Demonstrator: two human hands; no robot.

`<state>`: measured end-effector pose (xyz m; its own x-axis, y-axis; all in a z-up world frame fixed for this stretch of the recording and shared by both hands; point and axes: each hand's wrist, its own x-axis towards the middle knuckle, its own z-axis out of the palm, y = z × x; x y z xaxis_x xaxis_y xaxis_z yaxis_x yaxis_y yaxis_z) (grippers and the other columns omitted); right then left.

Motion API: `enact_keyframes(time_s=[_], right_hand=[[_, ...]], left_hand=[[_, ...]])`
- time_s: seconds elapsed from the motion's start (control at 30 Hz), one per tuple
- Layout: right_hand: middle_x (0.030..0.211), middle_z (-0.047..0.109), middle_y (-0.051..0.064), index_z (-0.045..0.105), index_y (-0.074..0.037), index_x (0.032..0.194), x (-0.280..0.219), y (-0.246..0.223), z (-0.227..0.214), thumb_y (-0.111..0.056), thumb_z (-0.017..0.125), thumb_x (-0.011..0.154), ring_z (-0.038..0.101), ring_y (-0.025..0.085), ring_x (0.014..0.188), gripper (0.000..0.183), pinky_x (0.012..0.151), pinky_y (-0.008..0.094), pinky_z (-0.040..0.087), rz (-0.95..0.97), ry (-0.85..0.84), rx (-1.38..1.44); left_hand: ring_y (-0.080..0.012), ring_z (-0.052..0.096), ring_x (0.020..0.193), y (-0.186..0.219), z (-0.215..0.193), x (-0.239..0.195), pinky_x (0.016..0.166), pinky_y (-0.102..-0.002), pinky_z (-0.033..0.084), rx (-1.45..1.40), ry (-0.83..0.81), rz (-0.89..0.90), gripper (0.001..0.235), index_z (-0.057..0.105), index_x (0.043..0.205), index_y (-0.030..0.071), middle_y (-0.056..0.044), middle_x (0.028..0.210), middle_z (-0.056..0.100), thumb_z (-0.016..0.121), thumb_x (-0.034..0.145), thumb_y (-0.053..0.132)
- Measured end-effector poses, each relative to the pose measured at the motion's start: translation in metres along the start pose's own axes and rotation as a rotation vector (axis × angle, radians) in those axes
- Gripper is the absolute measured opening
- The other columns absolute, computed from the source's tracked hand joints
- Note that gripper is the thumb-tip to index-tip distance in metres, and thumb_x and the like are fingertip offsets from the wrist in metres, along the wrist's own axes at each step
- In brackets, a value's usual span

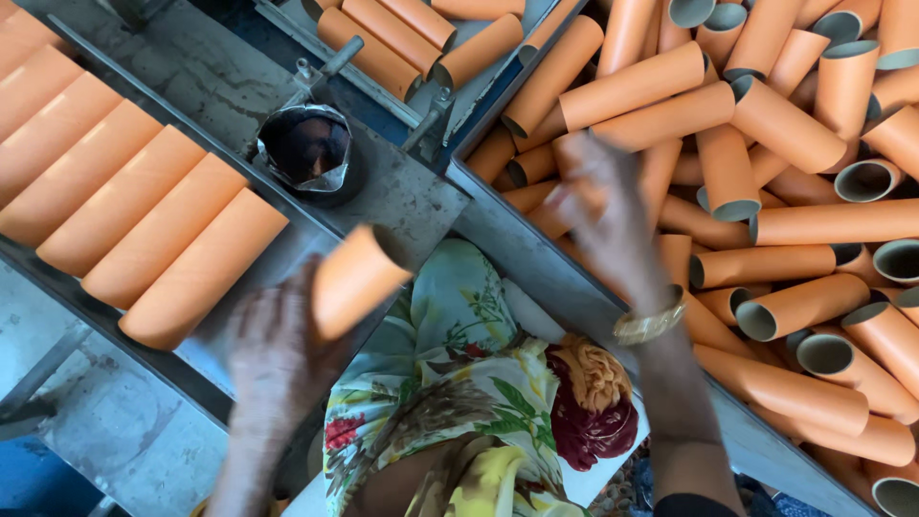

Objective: The person sits at a machine and repeatedly picks up orange cylindrical objects from a pile, places them onto a conveyor belt, and then moves the processed cylinders into a collection bin. The task involves continuous manual handling of the cylinders to feed the machine and sort the output.

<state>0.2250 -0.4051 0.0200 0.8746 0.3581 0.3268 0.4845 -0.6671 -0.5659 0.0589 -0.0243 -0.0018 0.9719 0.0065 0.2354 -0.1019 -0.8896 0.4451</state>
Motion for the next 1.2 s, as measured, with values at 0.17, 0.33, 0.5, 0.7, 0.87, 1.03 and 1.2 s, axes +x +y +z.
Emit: enact_keyframes(time_s=[0.17, 0.33, 0.5, 0.7, 0.87, 1.03, 1.2], right_hand=[[0.145, 0.053, 0.024, 0.046, -0.005, 0.155, 0.035, 0.145, -0.061, -0.032, 0.078, 0.101, 0.051, 0.046, 0.127, 0.068, 0.103, 0.055, 0.046, 0.273, 0.151, -0.642], [0.141, 0.052, 0.027, 0.044, -0.008, 0.158, 0.047, 0.224, -0.081, -0.038, 0.080, 0.095, 0.049, 0.051, 0.124, 0.079, 0.101, 0.060, 0.043, 0.544, 0.078, -0.576], [0.136, 0.050, 0.029, 0.055, -0.015, 0.149, 0.068, 0.235, -0.070, -0.041, 0.086, 0.088, 0.048, 0.050, 0.122, 0.073, 0.099, 0.062, 0.037, 0.546, 0.117, -0.533], [0.111, 0.070, 0.014, 0.064, -0.002, 0.114, 0.064, 0.232, -0.075, -0.024, 0.086, 0.096, 0.067, 0.027, 0.101, 0.036, 0.094, 0.040, 0.054, 0.273, 0.241, -0.173], [0.101, 0.066, 0.014, 0.062, 0.002, 0.110, 0.028, 0.205, -0.054, -0.003, 0.083, 0.101, 0.061, 0.023, 0.097, 0.023, 0.091, 0.037, 0.054, 0.052, 0.282, -0.079], [0.114, 0.065, 0.016, 0.065, 0.004, 0.112, 0.006, 0.120, -0.060, 0.005, 0.087, 0.096, 0.058, 0.024, 0.112, 0.028, 0.093, 0.045, 0.051, -0.255, 0.500, -0.517], [0.112, 0.064, 0.000, 0.061, -0.006, 0.110, -0.007, 0.010, -0.053, -0.003, 0.068, 0.102, 0.061, 0.011, 0.101, 0.011, 0.098, 0.028, 0.061, 0.102, 0.587, 0.479]], left_hand=[[-0.0308, 0.061, 0.123, -0.047, -0.006, -0.009, 0.117, -0.055, 0.039, 0.365, 0.030, -0.241, 0.095, 0.047, 0.159, 0.012, -0.014, 0.131, 0.062, 0.085, 0.075, 0.040], [-0.0285, 0.052, 0.138, -0.057, 0.003, -0.013, 0.123, -0.057, 0.030, 0.383, 0.016, -0.259, 0.091, 0.047, 0.158, 0.018, -0.011, 0.145, 0.056, 0.082, 0.079, 0.046], [-0.0288, 0.046, 0.146, -0.058, 0.005, -0.011, 0.121, -0.059, 0.026, 0.329, 0.007, -0.254, 0.091, 0.047, 0.157, 0.018, -0.010, 0.153, 0.051, 0.081, 0.077, 0.047], [-0.0300, 0.045, 0.147, -0.061, 0.008, -0.009, 0.122, -0.060, 0.025, 0.308, 0.030, -0.252, 0.086, 0.048, 0.157, 0.017, -0.012, 0.155, 0.050, 0.079, 0.082, 0.045], [-0.0314, 0.046, 0.146, -0.061, 0.006, -0.012, 0.121, -0.059, 0.026, 0.271, 0.114, -0.247, 0.076, 0.051, 0.153, 0.015, -0.013, 0.155, 0.050, 0.079, 0.087, 0.040], [-0.0348, 0.047, 0.142, -0.061, 0.001, -0.015, 0.119, -0.059, 0.028, 0.091, 0.266, -0.220, 0.069, 0.053, 0.147, 0.012, -0.016, 0.151, 0.051, 0.081, 0.088, 0.034], [-0.0362, 0.049, 0.140, -0.059, -0.005, -0.017, 0.120, -0.058, 0.029, -0.004, 0.376, -0.246, 0.061, 0.054, 0.145, 0.011, -0.017, 0.150, 0.052, 0.078, 0.096, 0.035]])
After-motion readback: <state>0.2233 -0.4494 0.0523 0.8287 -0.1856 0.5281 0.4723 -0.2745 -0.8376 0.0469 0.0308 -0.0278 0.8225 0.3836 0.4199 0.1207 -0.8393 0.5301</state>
